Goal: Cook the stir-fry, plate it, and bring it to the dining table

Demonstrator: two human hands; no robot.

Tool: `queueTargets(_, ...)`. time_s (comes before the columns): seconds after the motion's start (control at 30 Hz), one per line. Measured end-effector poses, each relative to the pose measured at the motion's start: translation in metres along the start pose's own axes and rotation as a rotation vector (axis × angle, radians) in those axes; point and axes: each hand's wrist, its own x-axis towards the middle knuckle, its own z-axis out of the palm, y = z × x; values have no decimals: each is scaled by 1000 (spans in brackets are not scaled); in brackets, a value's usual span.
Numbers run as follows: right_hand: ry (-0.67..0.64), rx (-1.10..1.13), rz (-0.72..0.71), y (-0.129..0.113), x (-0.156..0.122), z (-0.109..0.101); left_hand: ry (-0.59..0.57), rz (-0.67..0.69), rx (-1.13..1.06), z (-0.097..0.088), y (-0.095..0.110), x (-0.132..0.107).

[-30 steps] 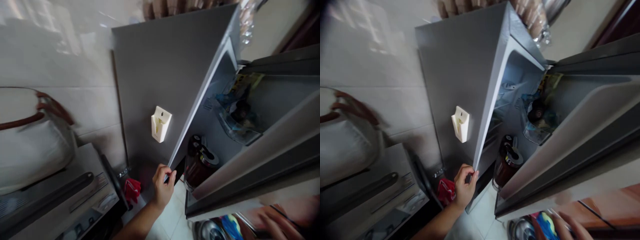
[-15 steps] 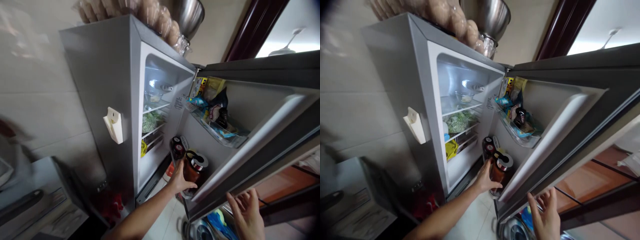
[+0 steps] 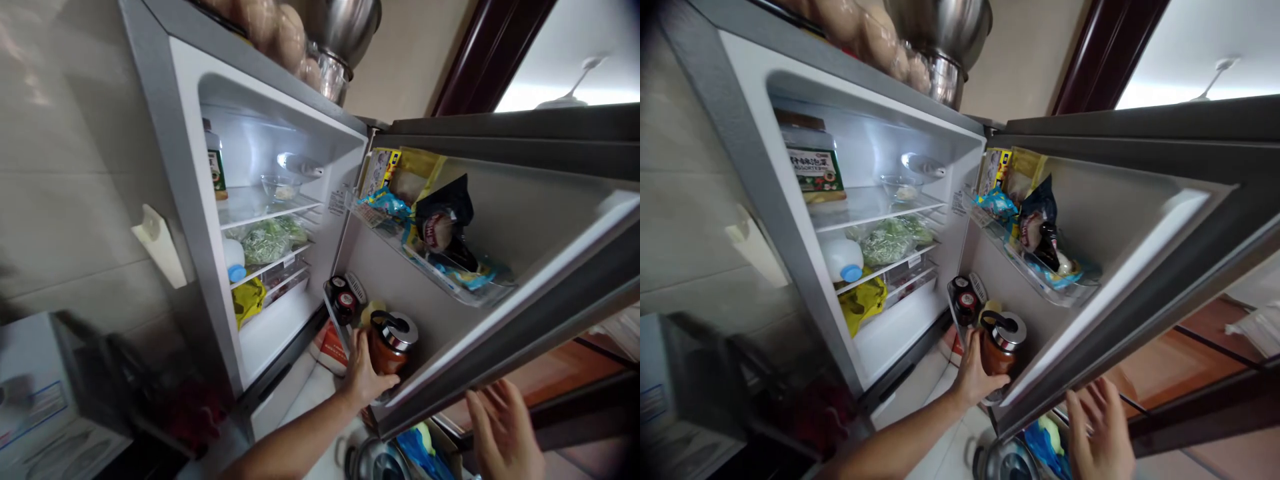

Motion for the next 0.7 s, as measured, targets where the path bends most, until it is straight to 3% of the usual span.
queueTargets(0.07,163,-120,-114,-17,-7,-1,-10,44,-20,2,0,1)
queueTargets(0.1,181,-184,-190,-28,-10,1,-10,63,-34,3,0,2)
queueTargets(0.2,2,-435,-439,-62,-11,22,18,120,-59,6,-1,1)
queueTargets(0.27,-115,-708,-530,-81,-4,46,57,173,-55,9,-1,0)
queueTargets(0.37,-261,-1082,-480,-96,15,78,67,190,-65,14,-2,-4)
queueTargets(0.43,-392,-1194,-400,-99,27,91,26,139,-82,16,-5,-7)
queueTargets(0.53,-518,-1227,-307,-101,39,99,-47,87,-99,18,-12,-10)
queueTargets(0.7,-571,-1183,-173,-102,48,101,-83,107,-149,16,-16,-6)
